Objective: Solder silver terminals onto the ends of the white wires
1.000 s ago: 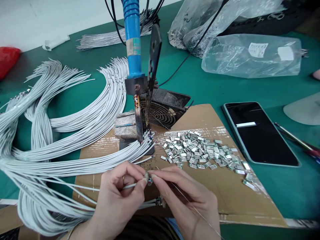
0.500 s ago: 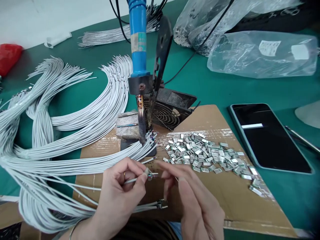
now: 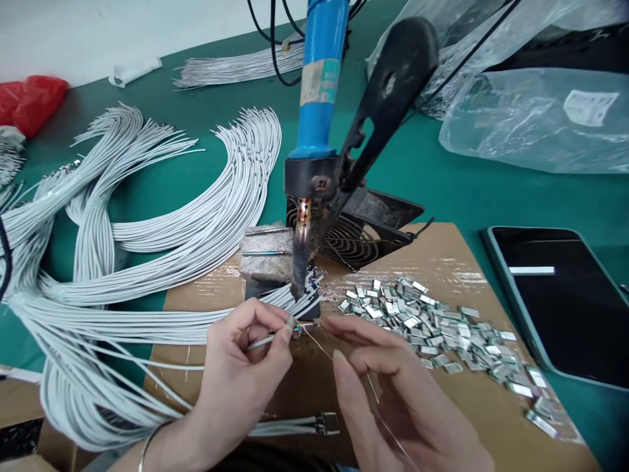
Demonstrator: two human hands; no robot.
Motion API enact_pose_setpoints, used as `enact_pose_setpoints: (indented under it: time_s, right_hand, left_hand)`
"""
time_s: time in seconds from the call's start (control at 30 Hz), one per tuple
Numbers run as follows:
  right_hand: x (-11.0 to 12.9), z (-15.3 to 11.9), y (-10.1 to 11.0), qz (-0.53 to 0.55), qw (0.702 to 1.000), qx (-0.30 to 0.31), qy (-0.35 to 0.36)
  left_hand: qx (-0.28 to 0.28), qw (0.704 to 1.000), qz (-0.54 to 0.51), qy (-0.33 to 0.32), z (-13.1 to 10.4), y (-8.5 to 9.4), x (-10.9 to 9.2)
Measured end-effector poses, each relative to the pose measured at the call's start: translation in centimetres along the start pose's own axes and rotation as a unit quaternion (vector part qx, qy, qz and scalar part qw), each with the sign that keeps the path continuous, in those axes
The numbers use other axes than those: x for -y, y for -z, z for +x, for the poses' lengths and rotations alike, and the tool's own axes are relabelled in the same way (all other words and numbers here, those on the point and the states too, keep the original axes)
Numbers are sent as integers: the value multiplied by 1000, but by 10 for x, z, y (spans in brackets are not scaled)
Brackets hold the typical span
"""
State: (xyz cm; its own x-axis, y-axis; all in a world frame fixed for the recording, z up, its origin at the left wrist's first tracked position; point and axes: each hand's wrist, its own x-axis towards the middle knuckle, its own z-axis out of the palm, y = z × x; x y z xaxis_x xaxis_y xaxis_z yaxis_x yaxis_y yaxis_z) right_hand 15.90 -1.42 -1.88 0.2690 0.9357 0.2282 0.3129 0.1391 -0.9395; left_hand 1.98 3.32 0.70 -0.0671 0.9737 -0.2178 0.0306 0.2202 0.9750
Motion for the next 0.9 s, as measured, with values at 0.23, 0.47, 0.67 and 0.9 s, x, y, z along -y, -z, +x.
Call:
enact_pose_setpoints:
  time_s: [0.23,0.47,0.67,0.9]
  right_hand:
    - [15,4,-19,43,996,-43,-69]
    - [9,13,-14,26,999,-13,-36]
    - [5,16,-8,36,999,16,-23]
    - [1,23,-3,48,997,40,-41]
  left_hand:
    - [-1,999,-36,-25,1,0,12]
    - [-6,999,-27,-35,5,0,5]
    - [-13,1000,2,-24,9,-2,-5]
    - [-17,1000,-4,-5,14,-3,-9]
